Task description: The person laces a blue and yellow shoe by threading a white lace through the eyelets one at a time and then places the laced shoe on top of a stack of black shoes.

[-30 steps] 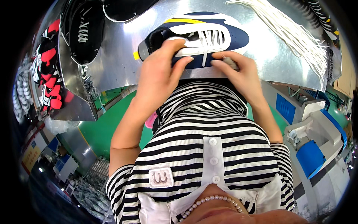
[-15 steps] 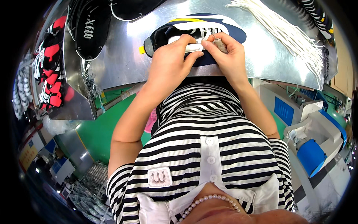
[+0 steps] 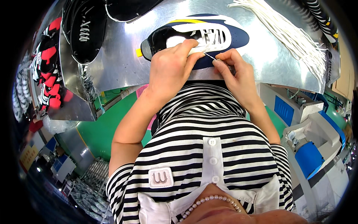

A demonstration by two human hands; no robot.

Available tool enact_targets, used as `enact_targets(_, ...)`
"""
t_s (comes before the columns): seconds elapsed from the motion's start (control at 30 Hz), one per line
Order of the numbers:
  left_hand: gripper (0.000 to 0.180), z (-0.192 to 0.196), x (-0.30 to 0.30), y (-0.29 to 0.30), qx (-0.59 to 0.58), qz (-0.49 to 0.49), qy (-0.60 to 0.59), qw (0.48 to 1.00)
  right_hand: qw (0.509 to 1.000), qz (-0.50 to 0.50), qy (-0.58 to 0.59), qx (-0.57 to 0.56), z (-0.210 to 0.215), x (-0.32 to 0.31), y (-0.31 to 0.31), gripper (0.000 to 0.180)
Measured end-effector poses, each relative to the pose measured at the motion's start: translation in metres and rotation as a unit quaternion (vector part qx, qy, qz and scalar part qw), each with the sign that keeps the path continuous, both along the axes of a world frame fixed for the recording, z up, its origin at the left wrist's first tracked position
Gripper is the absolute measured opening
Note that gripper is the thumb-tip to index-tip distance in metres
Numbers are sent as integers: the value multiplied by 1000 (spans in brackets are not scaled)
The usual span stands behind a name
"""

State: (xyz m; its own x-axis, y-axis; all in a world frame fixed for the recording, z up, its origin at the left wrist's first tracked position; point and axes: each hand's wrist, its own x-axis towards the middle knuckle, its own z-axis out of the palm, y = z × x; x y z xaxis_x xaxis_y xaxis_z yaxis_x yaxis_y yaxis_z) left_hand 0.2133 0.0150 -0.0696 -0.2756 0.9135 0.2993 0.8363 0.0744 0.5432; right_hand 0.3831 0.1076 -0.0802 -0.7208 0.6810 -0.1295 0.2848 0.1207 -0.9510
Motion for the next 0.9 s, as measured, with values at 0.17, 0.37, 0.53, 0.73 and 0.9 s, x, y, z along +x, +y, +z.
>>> enact_targets(0.17,24,4,-2,0,-30,-13,-1,999,1000,6,-10,-3,-2,-5,2,14)
enact_targets(0.37,27,3,-2,-2,-29,-46,-27,998,996,-2,-15,-94,3,-10,5,15)
enact_targets(0.53,23,-1,2,-4,-4,-118,3,993,993,1,-78,-89,12,-28,4,15)
enact_targets(0.73,25,6,2,-7,-73,-51,-59,994,987,72,-134,45,6,-13,11,13)
enact_targets(0.9,22,14,-1,-9,-135,-95,-114,980,994,-33,-11,106,20,1,36,13)
